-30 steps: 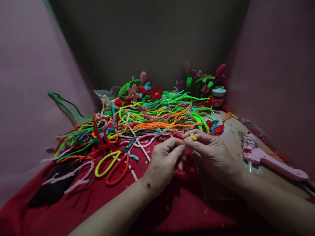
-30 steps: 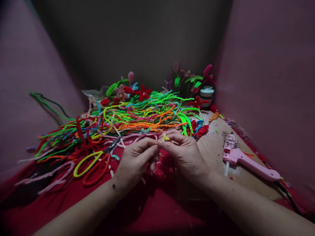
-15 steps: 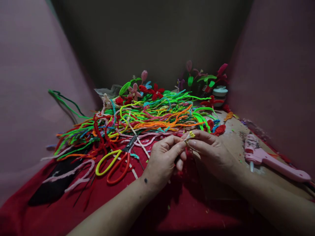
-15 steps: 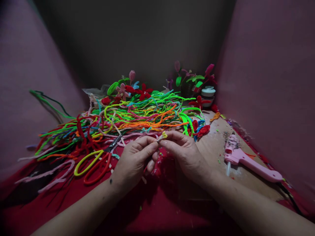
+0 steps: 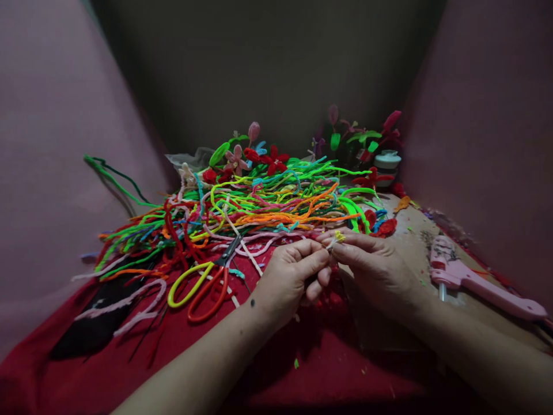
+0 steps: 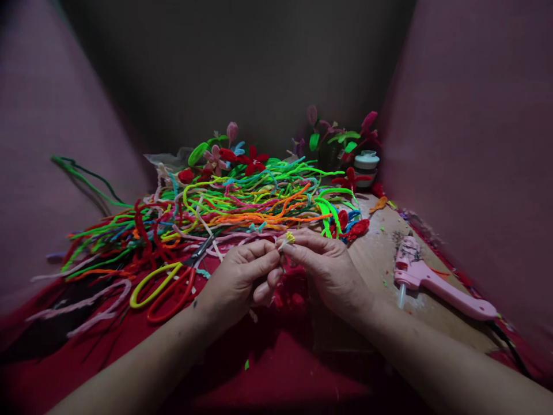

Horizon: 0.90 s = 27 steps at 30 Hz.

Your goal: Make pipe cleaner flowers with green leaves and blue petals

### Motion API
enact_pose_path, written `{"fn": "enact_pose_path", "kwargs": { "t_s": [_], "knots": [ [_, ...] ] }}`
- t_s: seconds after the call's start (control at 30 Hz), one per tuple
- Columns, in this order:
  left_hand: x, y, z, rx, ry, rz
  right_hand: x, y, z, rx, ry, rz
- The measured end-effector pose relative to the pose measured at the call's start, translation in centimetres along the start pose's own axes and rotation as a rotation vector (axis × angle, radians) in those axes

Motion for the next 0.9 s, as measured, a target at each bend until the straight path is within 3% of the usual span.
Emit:
{"fn": "enact_pose_path", "kwargs": {
  "t_s": [0.2,0.5,0.67,0.9],
  "knots": [
    [-0.4,-0.3,0.5,-0.006,0.131,0.089,0.0,-0.1,-1.1,-0.1,-0.173,-0.01],
    [-0.5,-0.3,0.8,-0.004,0.223,0.088,-0.3,-0.3,-0.4,-0.042,-0.156,0.028],
    [-0.7,-0.4,1.1,0.046,0.305,0.151,-0.2,-0.3,-0.1,-0.036,-0.124,0.032],
    [-0.5,-0.3,0.6,0.04,0.125,0.115,0.3,-0.1,1.0,0.055,-0.003,-0.032]
  ]
}}
Point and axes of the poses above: each hand's wrist, its own y-axis towards the middle knuckle, its own x-axis out of the palm, z = x × y, the point moved 9 cm from there along y, towards the middle knuckle, and after that the axes turned 11 degrees about -z, right-handed, at the moved point
